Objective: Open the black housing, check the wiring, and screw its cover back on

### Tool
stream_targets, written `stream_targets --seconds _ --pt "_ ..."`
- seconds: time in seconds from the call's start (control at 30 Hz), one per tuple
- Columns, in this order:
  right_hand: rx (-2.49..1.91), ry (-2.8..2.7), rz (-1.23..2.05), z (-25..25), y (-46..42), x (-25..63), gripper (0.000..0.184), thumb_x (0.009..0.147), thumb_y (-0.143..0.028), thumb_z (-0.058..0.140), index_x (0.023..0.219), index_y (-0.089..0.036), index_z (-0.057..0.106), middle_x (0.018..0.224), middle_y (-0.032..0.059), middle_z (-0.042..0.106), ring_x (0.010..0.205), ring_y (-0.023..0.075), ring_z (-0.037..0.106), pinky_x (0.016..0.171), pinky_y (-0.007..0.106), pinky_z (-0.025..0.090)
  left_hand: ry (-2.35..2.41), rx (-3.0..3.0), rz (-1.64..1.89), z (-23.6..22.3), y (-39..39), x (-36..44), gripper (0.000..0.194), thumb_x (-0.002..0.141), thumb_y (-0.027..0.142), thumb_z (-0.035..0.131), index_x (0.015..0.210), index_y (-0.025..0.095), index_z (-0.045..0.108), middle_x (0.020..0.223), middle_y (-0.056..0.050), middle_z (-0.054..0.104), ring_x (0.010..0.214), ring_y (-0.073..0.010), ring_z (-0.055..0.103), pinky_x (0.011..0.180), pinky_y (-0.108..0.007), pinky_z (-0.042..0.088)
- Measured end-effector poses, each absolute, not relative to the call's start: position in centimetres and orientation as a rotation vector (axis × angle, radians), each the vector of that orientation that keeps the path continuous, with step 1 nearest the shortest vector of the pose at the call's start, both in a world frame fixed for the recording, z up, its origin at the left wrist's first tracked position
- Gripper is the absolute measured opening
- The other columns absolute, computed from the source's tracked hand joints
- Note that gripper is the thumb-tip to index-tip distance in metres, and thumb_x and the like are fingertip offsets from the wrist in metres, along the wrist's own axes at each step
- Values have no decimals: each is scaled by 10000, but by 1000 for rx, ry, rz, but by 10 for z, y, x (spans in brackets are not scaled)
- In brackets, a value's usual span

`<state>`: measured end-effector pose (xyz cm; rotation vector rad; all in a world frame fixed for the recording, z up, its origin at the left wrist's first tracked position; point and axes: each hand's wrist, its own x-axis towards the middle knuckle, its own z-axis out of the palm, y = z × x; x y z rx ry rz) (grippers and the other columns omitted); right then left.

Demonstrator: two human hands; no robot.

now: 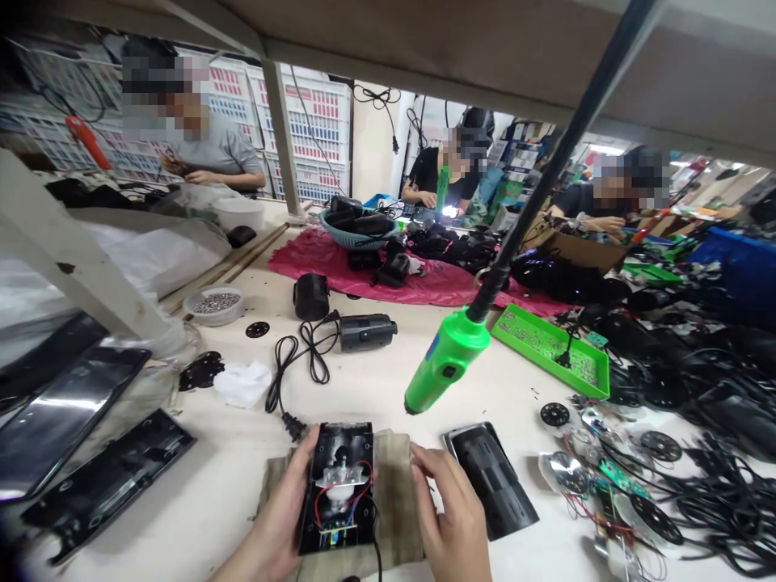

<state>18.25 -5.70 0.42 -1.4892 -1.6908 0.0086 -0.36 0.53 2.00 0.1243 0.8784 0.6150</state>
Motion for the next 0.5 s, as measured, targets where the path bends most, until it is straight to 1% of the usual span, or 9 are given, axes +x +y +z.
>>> stream_targets --seconds 0.13,0.27,0.37,0.5 --pt "-1451 -1644 57 -9 -58 186 213 929 -137 492 1096 -211 599 922 77 664 850 189 655 730 281 534 867 132 655 21 3 -4 652 811 627 502 1099 58 635 825 -147 761 797 -285 717 785 -414 539" --pt "-1455 -1601 105 -14 -55 186 213 933 -133 473 1089 -209 598 903 75 651 826 192 646 707 296 532 824 93 700 19 5 -5 615 832 600 493 1101 67 641 828 -144 762 801 -291 717 793 -436 538" --pt "-1448 -1579 144 -13 -55 188 214 934 -130 471 1082 -214 600 896 68 645 819 186 642 698 289 528 810 85 706 17 6 -6 614 838 596 485 1119 71 636 856 -151 762 809 -301 717 793 -459 539" --pt "-1450 -1562 194 -12 -57 189 209 935 -115 462 1065 -209 598 866 57 627 790 173 627 675 273 514 904 112 733 18 7 -6 599 845 569 498 1106 50 644 859 -154 764 827 -296 717 804 -436 542"
